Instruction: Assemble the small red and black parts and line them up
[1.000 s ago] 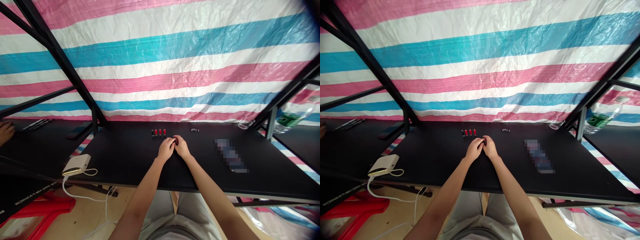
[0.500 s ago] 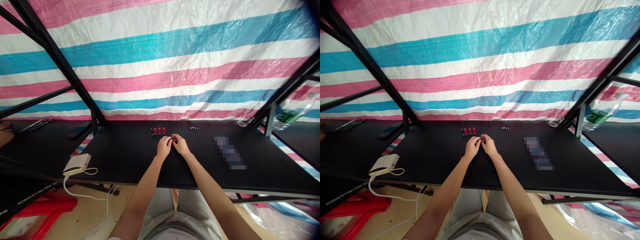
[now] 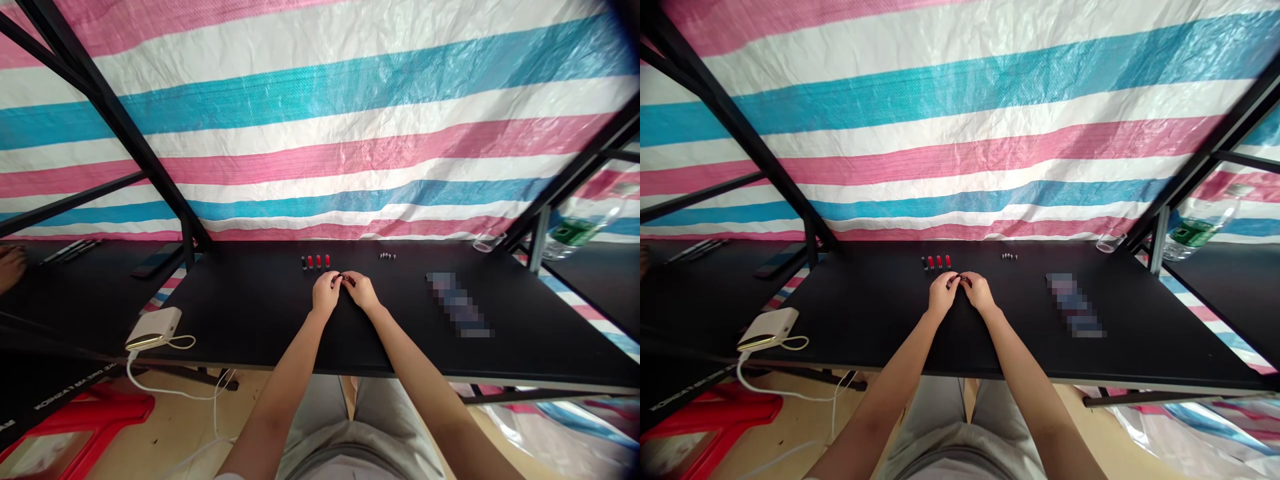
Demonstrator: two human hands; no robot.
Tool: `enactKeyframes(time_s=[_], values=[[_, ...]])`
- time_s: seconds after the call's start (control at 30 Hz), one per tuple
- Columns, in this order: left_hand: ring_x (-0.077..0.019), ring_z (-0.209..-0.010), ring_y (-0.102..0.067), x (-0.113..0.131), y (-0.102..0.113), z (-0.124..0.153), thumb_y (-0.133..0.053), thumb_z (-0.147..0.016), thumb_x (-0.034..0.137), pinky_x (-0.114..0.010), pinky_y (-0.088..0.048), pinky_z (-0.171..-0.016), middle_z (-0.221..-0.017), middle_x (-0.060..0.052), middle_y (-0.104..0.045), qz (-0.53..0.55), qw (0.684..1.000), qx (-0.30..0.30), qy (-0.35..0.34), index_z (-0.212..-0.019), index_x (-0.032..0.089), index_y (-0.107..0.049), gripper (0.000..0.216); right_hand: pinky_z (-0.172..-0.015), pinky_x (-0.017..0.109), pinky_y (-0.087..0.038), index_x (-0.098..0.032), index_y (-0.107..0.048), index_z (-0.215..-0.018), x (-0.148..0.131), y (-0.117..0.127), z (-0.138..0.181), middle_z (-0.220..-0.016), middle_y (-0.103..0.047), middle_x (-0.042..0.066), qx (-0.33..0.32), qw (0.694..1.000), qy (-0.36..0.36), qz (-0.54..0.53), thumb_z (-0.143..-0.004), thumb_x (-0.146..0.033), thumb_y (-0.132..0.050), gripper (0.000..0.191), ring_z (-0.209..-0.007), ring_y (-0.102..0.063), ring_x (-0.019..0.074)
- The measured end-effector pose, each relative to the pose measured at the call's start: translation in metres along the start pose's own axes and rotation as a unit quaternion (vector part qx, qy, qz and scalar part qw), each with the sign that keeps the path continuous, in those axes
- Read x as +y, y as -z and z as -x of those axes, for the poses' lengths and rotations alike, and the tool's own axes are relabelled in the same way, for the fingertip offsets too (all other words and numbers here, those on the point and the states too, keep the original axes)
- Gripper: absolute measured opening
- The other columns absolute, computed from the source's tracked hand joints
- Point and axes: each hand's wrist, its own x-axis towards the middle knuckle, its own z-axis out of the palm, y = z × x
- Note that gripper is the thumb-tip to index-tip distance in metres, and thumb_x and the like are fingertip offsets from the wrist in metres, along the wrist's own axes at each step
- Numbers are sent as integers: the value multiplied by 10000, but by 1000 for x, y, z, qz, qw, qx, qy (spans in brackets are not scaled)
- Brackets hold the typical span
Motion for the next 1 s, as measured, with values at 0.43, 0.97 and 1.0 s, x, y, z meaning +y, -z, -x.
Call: enactKeyframes(time_s=[0.43, 0.97, 1.0], values=[[-128, -697, -621, 0, -1, -3, -598, -759, 316, -238, -499, -638, -876, -58, -666, 95, 994, 39, 43, -949, 196, -633, 228, -739, 278, -474, -189, -632, -1067, 1, 4, 2, -879, -615, 69, 102, 991, -45, 69, -843, -321, -444, 321, -722, -569, 149], [-129, -718, -611, 3, 0, 1, -549, -788, 311, -258, -507, -687, -1008, -69, -648, 39, 999, 2, -14, -1060, 244, -626, 290, -780, 291, -485, -191, -577, -1137, -1, 1, 4, -991, -586, 81, 76, 995, 11, 62, -847, -252, -423, 335, -847, -575, 166], [-128, -724, -609, 4, 0, 2, -548, -788, 303, -257, -506, -687, -1041, -70, -637, 37, 999, -12, -23, -1103, 250, -604, 324, -798, 298, -486, -185, -560, -1156, -2, 1, 4, -1014, -584, 84, 75, 996, 19, 52, -843, -237, -423, 345, -868, -574, 167]])
